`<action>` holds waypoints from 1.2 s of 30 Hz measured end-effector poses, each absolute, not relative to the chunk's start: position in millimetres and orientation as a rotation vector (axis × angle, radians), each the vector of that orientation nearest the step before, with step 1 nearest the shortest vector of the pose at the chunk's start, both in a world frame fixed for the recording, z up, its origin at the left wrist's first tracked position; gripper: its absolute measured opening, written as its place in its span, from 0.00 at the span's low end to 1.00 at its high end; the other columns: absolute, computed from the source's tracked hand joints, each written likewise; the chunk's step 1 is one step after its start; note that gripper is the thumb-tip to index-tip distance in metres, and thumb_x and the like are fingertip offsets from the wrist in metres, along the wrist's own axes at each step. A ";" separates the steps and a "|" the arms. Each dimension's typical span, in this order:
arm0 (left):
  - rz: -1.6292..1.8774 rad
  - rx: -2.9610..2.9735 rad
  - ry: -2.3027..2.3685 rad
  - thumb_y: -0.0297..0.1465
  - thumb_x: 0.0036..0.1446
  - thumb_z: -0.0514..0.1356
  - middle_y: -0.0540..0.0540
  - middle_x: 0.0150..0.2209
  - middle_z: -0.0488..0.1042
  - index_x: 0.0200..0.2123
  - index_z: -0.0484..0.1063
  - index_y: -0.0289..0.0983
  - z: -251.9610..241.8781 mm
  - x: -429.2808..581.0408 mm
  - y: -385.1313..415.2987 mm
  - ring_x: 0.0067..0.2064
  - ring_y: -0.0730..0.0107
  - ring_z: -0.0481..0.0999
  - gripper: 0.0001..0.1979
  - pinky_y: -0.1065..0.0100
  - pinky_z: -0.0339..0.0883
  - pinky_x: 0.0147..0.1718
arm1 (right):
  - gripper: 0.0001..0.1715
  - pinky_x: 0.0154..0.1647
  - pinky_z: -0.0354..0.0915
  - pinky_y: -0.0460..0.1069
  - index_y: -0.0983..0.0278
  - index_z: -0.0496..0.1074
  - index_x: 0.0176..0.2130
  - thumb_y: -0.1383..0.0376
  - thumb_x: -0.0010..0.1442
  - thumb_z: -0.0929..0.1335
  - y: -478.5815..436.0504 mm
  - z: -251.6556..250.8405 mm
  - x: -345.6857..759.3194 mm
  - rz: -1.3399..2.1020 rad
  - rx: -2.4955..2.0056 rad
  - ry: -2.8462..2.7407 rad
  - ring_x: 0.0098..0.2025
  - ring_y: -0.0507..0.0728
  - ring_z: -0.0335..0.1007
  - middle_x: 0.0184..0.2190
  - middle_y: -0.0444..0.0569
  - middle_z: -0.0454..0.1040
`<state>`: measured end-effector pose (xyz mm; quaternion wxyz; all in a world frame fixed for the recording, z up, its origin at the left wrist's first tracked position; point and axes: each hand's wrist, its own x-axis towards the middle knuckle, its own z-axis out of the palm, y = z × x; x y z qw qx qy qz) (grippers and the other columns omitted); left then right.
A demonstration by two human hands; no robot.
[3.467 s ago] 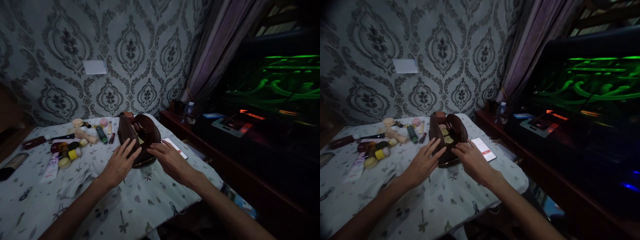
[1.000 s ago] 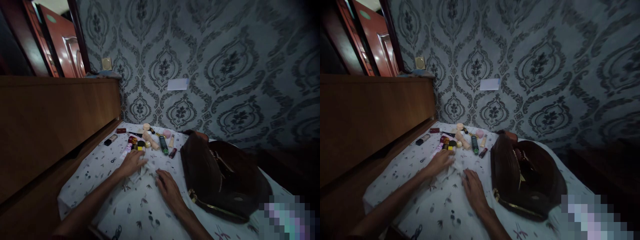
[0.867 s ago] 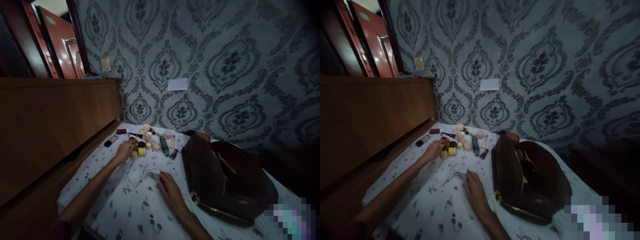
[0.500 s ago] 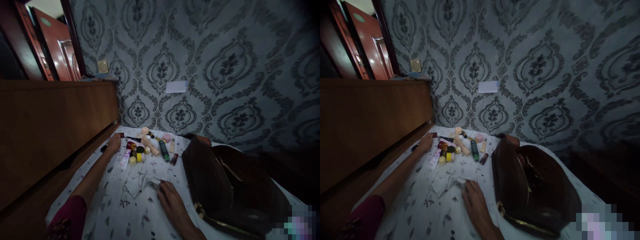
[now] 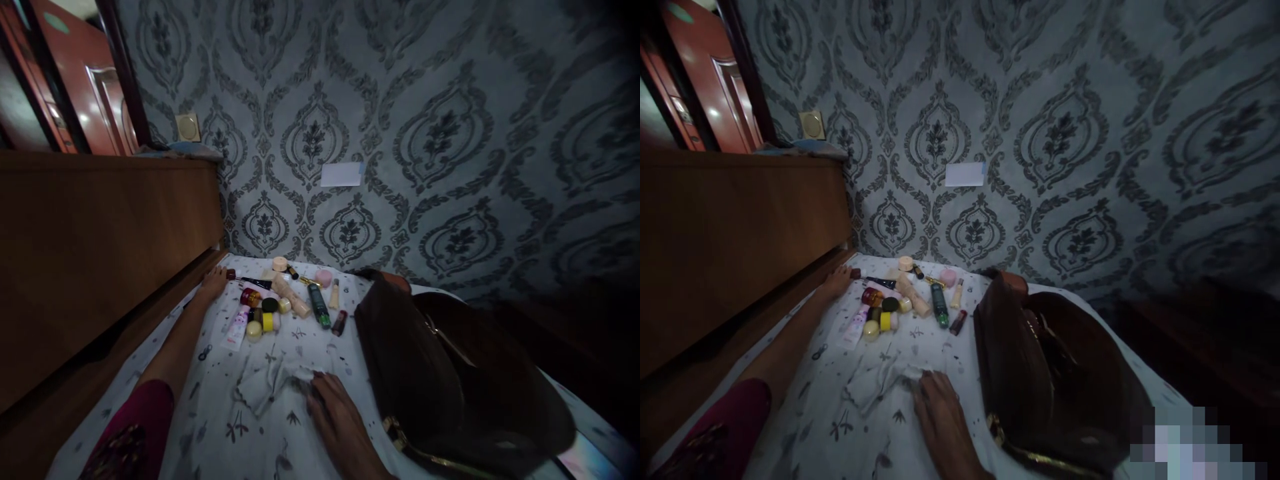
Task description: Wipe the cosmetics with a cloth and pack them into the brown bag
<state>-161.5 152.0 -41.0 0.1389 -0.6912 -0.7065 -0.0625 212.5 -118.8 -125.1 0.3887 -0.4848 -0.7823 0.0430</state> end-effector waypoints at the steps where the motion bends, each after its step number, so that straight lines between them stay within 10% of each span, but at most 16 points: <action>1: -0.169 -2.004 -2.033 0.37 0.64 0.59 0.41 0.54 0.71 0.55 0.68 0.36 -40.7 -162.9 153.5 0.50 0.60 0.74 0.19 0.53 0.72 0.47 | 0.20 0.54 0.73 0.61 0.61 0.74 0.53 0.57 0.67 0.63 -118.8 -125.5 212.1 0.118 -1.246 -1.981 0.57 0.66 0.72 0.53 0.56 0.76; 16: -0.306 -1.959 -2.032 0.40 0.64 0.54 0.25 0.53 0.68 0.51 0.68 0.27 -29.2 -142.9 142.9 0.56 0.41 0.66 0.22 0.46 0.61 0.51 | 0.18 0.54 0.73 0.61 0.62 0.73 0.53 0.60 0.66 0.64 -121.4 -111.6 212.2 0.154 -1.228 -2.018 0.56 0.66 0.72 0.52 0.56 0.76; 36: -0.973 -2.362 -1.685 0.36 0.63 0.57 0.43 0.49 0.68 0.57 0.61 0.39 -20.8 -90.9 11.5 0.50 0.59 0.70 0.21 0.60 0.67 0.48 | 0.19 0.52 0.70 0.61 0.62 0.73 0.45 0.54 0.67 0.61 -123.2 -89.7 204.8 0.322 -1.272 -1.811 0.49 0.64 0.73 0.46 0.57 0.77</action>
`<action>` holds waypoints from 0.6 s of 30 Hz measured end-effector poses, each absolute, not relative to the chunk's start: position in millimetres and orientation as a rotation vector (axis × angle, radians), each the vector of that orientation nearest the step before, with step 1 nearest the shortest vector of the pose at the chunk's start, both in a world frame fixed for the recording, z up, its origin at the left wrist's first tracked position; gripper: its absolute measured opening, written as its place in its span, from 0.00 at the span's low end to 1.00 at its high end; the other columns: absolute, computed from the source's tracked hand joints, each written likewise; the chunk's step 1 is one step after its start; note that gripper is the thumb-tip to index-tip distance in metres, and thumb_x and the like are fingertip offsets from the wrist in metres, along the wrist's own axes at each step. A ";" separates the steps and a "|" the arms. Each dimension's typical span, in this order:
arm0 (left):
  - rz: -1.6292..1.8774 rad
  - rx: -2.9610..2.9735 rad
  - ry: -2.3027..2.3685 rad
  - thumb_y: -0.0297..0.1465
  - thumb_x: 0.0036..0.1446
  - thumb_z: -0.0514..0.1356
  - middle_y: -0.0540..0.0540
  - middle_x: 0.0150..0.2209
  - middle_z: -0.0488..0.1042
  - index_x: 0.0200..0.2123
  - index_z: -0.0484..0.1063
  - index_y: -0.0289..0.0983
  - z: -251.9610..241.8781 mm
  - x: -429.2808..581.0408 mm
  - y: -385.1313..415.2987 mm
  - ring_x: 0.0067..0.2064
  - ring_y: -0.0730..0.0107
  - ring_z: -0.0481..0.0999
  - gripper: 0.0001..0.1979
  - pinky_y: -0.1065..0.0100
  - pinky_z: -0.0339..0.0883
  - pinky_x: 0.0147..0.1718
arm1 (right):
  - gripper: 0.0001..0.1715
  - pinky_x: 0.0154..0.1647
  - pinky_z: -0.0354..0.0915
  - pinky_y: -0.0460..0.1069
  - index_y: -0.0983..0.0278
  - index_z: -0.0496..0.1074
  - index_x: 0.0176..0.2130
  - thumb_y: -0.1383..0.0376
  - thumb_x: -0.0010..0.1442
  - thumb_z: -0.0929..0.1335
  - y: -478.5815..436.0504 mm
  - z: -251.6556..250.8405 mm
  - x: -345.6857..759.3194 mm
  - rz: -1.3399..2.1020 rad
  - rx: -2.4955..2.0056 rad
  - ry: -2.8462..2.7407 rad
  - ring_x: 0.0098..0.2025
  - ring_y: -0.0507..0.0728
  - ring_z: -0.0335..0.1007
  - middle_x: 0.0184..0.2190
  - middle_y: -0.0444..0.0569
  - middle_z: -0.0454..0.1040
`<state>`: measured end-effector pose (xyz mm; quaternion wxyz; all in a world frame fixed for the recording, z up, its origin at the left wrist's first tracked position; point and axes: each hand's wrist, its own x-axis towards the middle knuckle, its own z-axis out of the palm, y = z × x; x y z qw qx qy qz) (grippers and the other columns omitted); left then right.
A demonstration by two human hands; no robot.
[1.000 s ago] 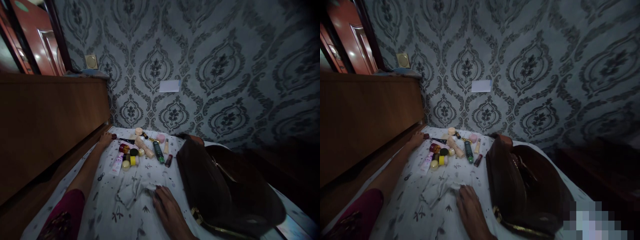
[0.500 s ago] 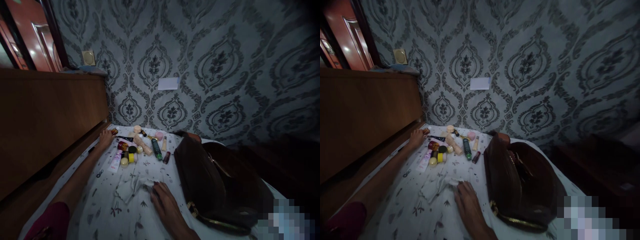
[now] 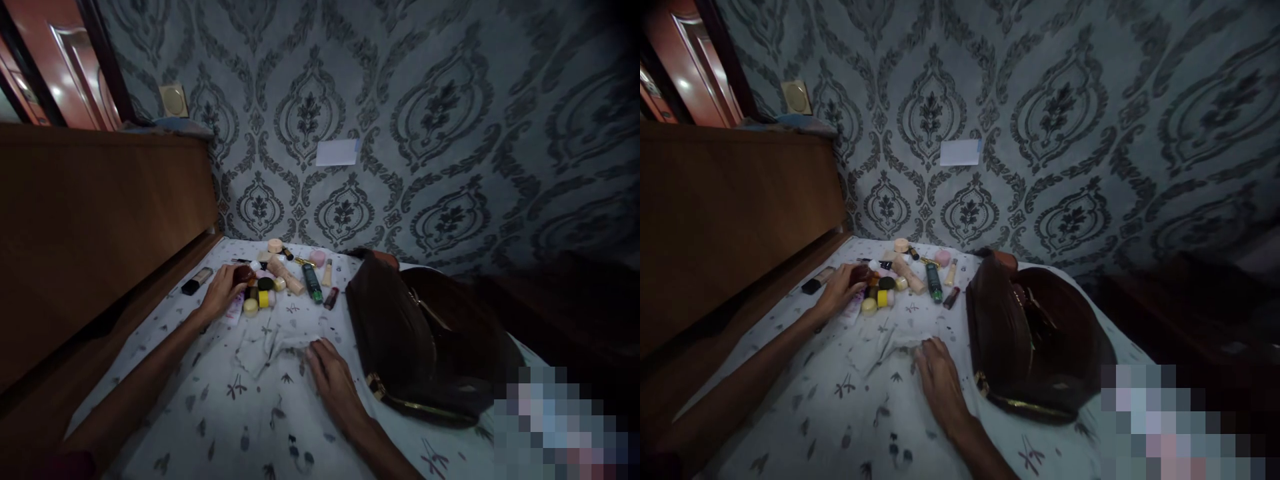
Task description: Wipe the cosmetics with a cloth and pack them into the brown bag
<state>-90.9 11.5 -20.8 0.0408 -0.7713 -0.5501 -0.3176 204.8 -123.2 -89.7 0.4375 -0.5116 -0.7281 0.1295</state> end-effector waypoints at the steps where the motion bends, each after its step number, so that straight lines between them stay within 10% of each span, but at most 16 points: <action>1: -1.015 -2.402 -1.668 0.36 0.62 0.57 0.43 0.50 0.68 0.57 0.61 0.40 -19.8 -85.8 3.5 0.50 0.59 0.70 0.21 0.60 0.67 0.48 | 0.19 0.50 0.70 0.59 0.62 0.73 0.44 0.54 0.67 0.61 -123.7 -85.2 204.6 0.353 -1.299 -1.781 0.48 0.64 0.73 0.44 0.57 0.77; 10: -1.037 -2.822 -1.567 0.41 0.62 0.58 0.42 0.53 0.66 0.59 0.61 0.41 -12.6 -44.5 -52.9 0.54 0.54 0.68 0.24 0.57 0.65 0.53 | 0.16 0.36 0.69 0.51 0.62 0.67 0.46 0.55 0.63 0.64 -128.5 -65.2 201.1 0.587 -1.303 -1.556 0.42 0.59 0.73 0.44 0.54 0.75; 18: -1.039 -3.035 -1.310 0.41 0.63 0.58 0.42 0.52 0.67 0.59 0.62 0.42 -22.0 -16.2 -77.3 0.54 0.55 0.68 0.24 0.56 0.64 0.55 | 0.25 0.44 0.68 0.53 0.64 0.63 0.56 0.58 0.62 0.66 -137.0 -55.7 199.6 0.458 -1.253 -1.471 0.46 0.59 0.69 0.47 0.54 0.71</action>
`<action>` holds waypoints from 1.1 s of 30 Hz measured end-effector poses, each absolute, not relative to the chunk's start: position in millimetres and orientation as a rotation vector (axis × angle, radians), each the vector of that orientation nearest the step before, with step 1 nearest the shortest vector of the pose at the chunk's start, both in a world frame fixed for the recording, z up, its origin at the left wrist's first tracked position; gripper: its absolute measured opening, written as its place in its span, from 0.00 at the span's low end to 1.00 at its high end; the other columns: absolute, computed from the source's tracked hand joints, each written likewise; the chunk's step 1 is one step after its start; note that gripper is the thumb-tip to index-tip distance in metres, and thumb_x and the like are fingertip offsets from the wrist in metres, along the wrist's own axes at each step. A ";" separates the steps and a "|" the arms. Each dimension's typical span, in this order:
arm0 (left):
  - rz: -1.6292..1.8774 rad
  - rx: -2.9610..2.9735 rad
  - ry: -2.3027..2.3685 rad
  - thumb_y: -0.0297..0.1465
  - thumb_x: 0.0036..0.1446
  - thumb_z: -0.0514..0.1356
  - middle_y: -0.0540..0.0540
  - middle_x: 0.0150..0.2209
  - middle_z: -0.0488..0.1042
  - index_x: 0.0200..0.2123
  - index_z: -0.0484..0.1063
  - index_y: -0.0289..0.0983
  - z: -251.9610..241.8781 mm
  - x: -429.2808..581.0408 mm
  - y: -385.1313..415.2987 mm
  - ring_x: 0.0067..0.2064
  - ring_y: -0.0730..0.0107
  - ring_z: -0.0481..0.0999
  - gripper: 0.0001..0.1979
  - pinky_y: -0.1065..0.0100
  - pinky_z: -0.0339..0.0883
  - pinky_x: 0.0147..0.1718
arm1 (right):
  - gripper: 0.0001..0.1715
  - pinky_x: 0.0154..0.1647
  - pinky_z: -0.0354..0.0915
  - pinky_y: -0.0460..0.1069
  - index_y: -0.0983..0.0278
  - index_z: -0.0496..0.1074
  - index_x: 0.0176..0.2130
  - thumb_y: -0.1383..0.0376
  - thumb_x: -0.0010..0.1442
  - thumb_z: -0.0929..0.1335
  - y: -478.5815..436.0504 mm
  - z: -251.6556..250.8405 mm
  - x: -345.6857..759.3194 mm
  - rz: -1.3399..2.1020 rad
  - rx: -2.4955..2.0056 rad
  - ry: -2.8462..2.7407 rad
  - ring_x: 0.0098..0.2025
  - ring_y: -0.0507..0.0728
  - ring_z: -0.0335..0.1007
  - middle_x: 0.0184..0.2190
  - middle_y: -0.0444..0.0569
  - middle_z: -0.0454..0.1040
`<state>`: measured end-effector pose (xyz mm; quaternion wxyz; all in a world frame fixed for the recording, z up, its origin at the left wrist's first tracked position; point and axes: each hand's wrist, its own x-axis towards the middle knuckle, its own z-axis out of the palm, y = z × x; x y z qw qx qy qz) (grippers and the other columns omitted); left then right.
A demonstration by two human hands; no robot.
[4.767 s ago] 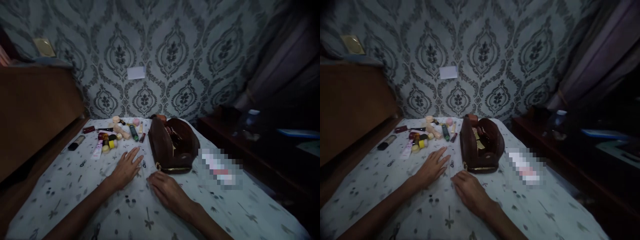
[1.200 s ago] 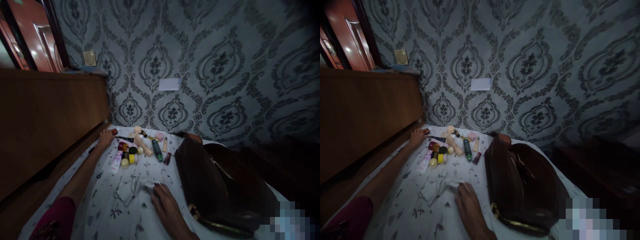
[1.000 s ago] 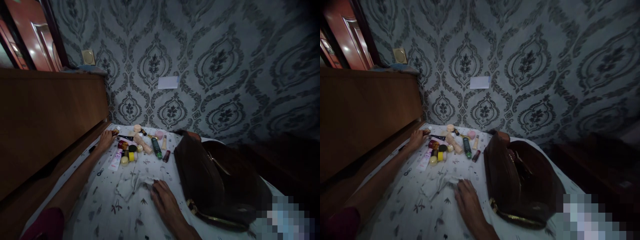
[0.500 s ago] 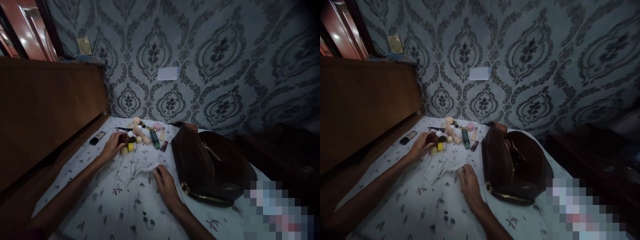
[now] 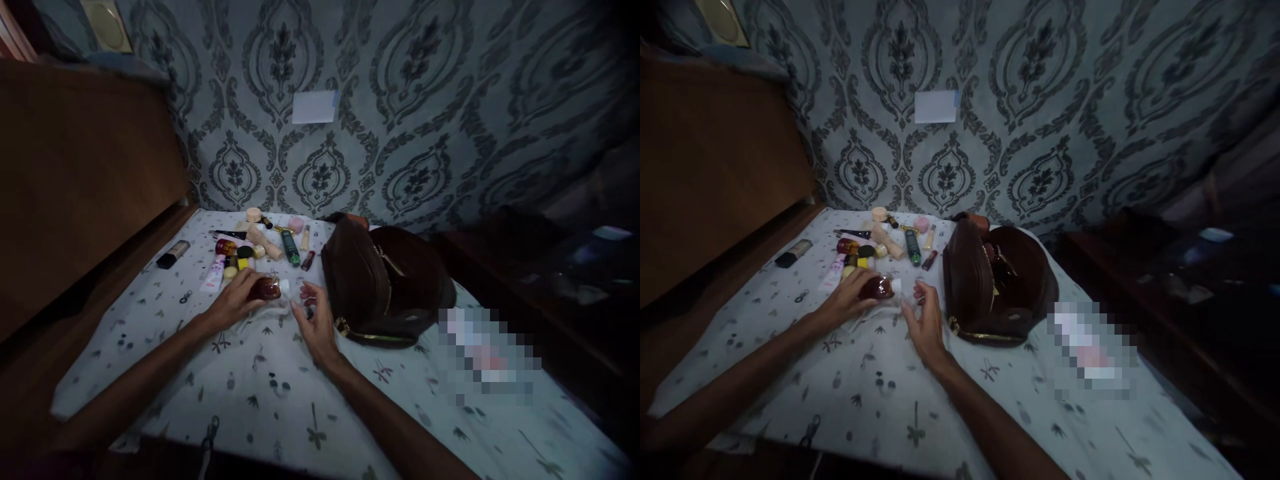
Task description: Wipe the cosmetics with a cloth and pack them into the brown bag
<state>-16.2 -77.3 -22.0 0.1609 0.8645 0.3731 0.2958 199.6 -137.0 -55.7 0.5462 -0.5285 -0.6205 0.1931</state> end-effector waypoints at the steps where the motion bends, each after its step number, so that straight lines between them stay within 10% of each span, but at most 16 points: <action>1: 0.843 2.490 1.037 0.41 0.63 0.58 0.41 0.52 0.67 0.59 0.62 0.42 -24.0 -14.1 -79.2 0.54 0.55 0.68 0.23 0.56 0.64 0.56 | 0.25 0.45 0.67 0.53 0.64 0.63 0.57 0.58 0.63 0.66 -137.1 -54.5 199.9 0.468 -1.234 -1.490 0.46 0.59 0.69 0.47 0.54 0.71; 15: 0.786 2.675 1.286 0.50 0.62 0.55 0.32 0.59 0.62 0.65 0.50 0.36 -44.7 -10.6 -85.9 0.61 0.45 0.62 0.36 0.46 0.60 0.57 | 0.19 0.33 0.66 0.49 0.63 0.70 0.41 0.51 0.61 0.66 -133.1 -57.6 203.2 0.861 -1.110 -1.245 0.32 0.55 0.68 0.32 0.47 0.73; 23: 0.317 2.782 1.345 0.34 0.67 0.49 0.44 0.36 0.71 0.33 0.68 0.40 -34.1 -22.6 -102.0 0.39 0.61 0.71 0.12 0.63 0.67 0.37 | 0.20 0.28 0.63 0.48 0.63 0.70 0.39 0.49 0.59 0.67 -142.8 -60.7 216.5 0.852 -1.117 -1.136 0.26 0.53 0.64 0.27 0.44 0.72; 33: 0.764 2.477 1.230 0.39 0.67 0.48 0.46 0.36 0.72 0.37 0.68 0.40 -4.1 -4.2 -105.5 0.39 0.63 0.72 0.13 0.63 0.66 0.40 | 0.19 0.32 0.64 0.47 0.63 0.70 0.38 0.50 0.61 0.66 -149.4 -70.1 215.1 0.796 -1.189 -1.206 0.30 0.54 0.67 0.29 0.45 0.72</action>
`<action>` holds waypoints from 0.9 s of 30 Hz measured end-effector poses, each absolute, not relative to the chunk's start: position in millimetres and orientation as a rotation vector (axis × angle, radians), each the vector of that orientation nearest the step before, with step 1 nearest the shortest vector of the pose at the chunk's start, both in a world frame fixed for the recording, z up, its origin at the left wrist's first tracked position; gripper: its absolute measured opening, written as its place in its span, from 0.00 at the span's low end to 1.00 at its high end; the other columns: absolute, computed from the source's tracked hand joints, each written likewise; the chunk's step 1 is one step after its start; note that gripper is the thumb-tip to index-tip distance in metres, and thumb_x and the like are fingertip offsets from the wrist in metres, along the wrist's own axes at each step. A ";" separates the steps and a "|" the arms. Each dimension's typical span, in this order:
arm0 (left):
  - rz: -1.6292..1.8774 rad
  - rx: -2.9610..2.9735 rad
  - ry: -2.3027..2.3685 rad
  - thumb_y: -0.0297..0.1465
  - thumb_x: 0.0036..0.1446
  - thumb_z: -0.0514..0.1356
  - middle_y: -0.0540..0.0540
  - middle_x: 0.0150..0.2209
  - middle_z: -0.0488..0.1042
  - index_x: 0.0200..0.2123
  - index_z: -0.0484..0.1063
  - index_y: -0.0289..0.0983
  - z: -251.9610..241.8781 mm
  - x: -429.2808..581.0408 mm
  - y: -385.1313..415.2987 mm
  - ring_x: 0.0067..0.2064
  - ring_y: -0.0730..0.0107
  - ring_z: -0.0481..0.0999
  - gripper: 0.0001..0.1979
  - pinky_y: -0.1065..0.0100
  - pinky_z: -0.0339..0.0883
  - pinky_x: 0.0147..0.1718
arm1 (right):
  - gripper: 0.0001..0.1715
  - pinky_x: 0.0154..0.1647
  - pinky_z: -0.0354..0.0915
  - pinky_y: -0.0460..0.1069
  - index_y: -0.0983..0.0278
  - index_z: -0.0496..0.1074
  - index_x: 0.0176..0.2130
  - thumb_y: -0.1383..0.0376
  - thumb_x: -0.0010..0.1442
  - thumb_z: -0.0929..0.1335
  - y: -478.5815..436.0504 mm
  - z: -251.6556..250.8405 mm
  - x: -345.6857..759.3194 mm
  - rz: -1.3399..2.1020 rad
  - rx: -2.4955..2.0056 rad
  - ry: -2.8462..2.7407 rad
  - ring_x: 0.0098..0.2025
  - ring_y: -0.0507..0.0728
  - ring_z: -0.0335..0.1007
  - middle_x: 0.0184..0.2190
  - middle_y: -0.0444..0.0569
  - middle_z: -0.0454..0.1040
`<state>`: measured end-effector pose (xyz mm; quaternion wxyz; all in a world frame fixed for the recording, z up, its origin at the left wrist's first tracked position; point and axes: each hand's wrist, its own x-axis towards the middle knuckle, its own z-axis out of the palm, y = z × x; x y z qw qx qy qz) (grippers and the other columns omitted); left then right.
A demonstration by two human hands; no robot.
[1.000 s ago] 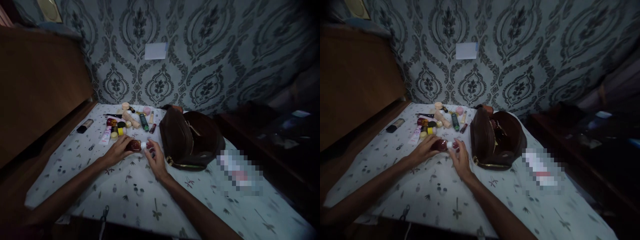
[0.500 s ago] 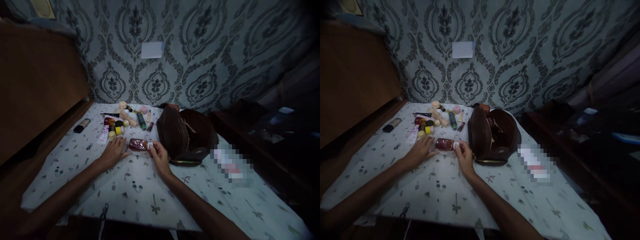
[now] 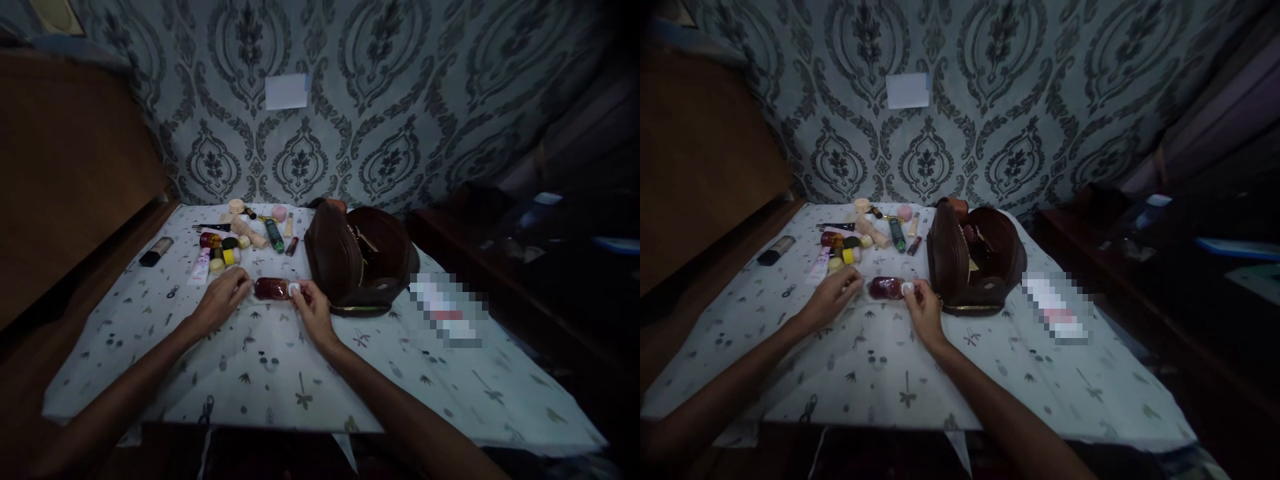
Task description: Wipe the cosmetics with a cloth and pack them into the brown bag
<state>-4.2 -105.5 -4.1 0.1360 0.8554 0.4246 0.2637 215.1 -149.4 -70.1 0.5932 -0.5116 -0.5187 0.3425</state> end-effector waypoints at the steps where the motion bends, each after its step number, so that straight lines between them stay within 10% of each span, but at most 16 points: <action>1: 0.688 2.514 1.204 0.40 0.66 0.49 0.44 0.40 0.73 0.42 0.69 0.39 -10.0 -1.6 -105.9 0.42 0.61 0.72 0.14 0.62 0.66 0.42 | 0.18 0.32 0.64 0.47 0.63 0.70 0.38 0.50 0.61 0.66 -149.2 -70.9 215.5 0.791 -1.187 -1.213 0.30 0.54 0.67 0.29 0.45 0.72; 5: 0.442 2.674 1.159 0.41 0.63 0.54 0.38 0.55 0.69 0.61 0.60 0.40 -35.8 -3.5 -103.5 0.54 0.52 0.68 0.25 0.56 0.64 0.49 | 0.18 0.31 0.63 0.47 0.62 0.69 0.38 0.50 0.62 0.65 -149.1 -71.8 217.2 0.782 -1.184 -1.218 0.30 0.54 0.66 0.28 0.44 0.71; 17: 0.775 2.720 1.218 0.37 0.65 0.51 0.46 0.32 0.71 0.27 0.66 0.39 -10.9 -3.3 -108.5 0.35 0.65 0.72 0.15 0.65 0.66 0.36 | 0.19 0.32 0.63 0.48 0.63 0.69 0.37 0.50 0.61 0.65 -150.4 -70.0 215.5 0.837 -1.174 -1.213 0.30 0.55 0.66 0.28 0.45 0.71; 22: 0.933 2.641 0.875 0.34 0.65 0.51 0.42 0.43 0.75 0.32 0.68 0.39 -13.8 46.5 -112.1 0.47 0.62 0.73 0.11 0.62 0.67 0.48 | 0.16 0.34 0.63 0.48 0.63 0.69 0.37 0.53 0.61 0.65 -154.2 -65.5 213.2 0.836 -1.135 -1.290 0.31 0.54 0.66 0.29 0.45 0.71; 27: 0.786 2.568 1.217 0.36 0.67 0.45 0.45 0.33 0.75 0.42 0.67 0.37 -32.4 77.5 -112.5 0.36 0.59 0.75 0.14 0.61 0.68 0.39 | 0.14 0.33 0.62 0.47 0.63 0.67 0.36 0.55 0.59 0.65 -153.4 -69.7 214.9 0.833 -1.113 -1.283 0.30 0.53 0.64 0.27 0.43 0.68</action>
